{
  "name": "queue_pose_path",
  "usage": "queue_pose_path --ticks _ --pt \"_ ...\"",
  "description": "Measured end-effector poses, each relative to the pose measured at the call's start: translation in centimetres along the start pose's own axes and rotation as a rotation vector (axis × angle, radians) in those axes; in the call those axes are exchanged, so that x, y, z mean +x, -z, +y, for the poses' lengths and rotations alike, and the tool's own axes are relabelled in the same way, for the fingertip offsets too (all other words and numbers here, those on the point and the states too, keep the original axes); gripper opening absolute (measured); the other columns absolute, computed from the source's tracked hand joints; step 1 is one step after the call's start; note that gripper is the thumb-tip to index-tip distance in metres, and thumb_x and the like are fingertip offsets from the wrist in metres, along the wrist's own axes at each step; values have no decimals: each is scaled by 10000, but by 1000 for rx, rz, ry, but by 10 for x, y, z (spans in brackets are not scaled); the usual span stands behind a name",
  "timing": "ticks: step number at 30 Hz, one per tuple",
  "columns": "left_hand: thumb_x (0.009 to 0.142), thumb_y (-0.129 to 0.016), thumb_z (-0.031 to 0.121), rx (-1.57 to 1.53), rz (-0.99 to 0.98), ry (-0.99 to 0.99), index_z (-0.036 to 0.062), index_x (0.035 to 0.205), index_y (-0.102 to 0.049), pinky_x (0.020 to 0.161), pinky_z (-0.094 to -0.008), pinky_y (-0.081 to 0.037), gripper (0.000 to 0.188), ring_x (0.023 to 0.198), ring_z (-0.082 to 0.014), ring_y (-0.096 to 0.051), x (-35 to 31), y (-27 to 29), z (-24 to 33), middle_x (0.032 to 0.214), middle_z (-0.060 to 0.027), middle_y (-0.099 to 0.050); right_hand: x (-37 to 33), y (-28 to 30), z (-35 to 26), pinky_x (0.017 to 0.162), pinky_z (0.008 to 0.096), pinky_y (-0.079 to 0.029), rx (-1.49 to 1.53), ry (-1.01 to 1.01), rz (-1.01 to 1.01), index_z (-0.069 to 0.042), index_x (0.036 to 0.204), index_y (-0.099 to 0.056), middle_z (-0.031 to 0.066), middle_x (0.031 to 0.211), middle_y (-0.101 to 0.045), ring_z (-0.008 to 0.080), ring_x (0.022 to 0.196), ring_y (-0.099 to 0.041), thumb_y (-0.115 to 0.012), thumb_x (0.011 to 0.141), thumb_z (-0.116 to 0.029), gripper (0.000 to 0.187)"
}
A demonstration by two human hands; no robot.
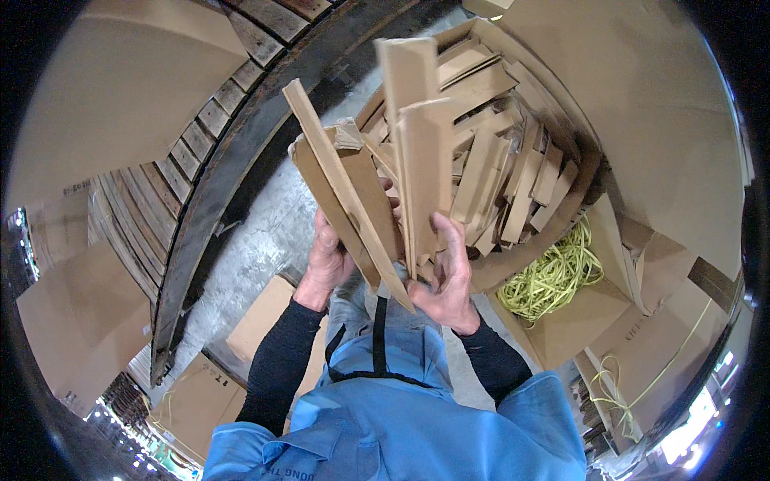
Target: The person retrieves a yellow plastic strap from a box and wraps it around a large cardboard box on a wooden pallet. They tie the strap by hand and then place small cardboard corner protectors over the strap at the box corners to secure the load.
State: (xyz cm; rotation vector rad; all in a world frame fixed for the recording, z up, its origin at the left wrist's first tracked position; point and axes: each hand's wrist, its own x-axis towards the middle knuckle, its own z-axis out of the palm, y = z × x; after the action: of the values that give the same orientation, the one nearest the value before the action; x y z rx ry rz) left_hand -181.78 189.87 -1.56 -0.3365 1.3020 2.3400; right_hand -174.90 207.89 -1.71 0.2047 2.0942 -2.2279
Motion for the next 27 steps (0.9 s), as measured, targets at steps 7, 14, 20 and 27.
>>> queue_pose_path --ticks 7,14,20,27 --pt "986 -432 605 -68 273 -82 47 1407 -413 987 -372 -485 699 1173 -204 -554 5 12 -34 1272 -108 -556 -9 -14 -1 1131 472 -278 -58 19 -308 1 1459 -339 258 1380 -347 415 1333 -343 -723 613 -131 938" --pt "1083 -310 356 964 617 -520 -4 1190 -493 828 -351 -475 417 904 -209 -535 -9 17 -18 990 -127 -548 0 -24 2 1153 445 -258 59 35 -400 70 1428 -328 232 1405 -345 379 1352 -341 -762 634 -186 941" --pt "1024 -499 313 419 851 -468 5 947 -442 713 -336 -430 323 810 -122 -413 -38 9 9 829 -73 -454 13 -66 -20 1169 434 -250 132 -100 -450 54 1504 -130 210 1452 -323 311 1394 -321 -848 723 -269 1109" --pt "908 -705 393 177 916 -662 -66 1179 -533 919 -331 -463 560 1028 -152 -563 -169 29 27 1103 -119 -622 -22 -122 -31 1015 396 -455 111 -245 -1004 -29 1405 -293 128 1306 -485 230 1199 -532 -837 717 -138 883"
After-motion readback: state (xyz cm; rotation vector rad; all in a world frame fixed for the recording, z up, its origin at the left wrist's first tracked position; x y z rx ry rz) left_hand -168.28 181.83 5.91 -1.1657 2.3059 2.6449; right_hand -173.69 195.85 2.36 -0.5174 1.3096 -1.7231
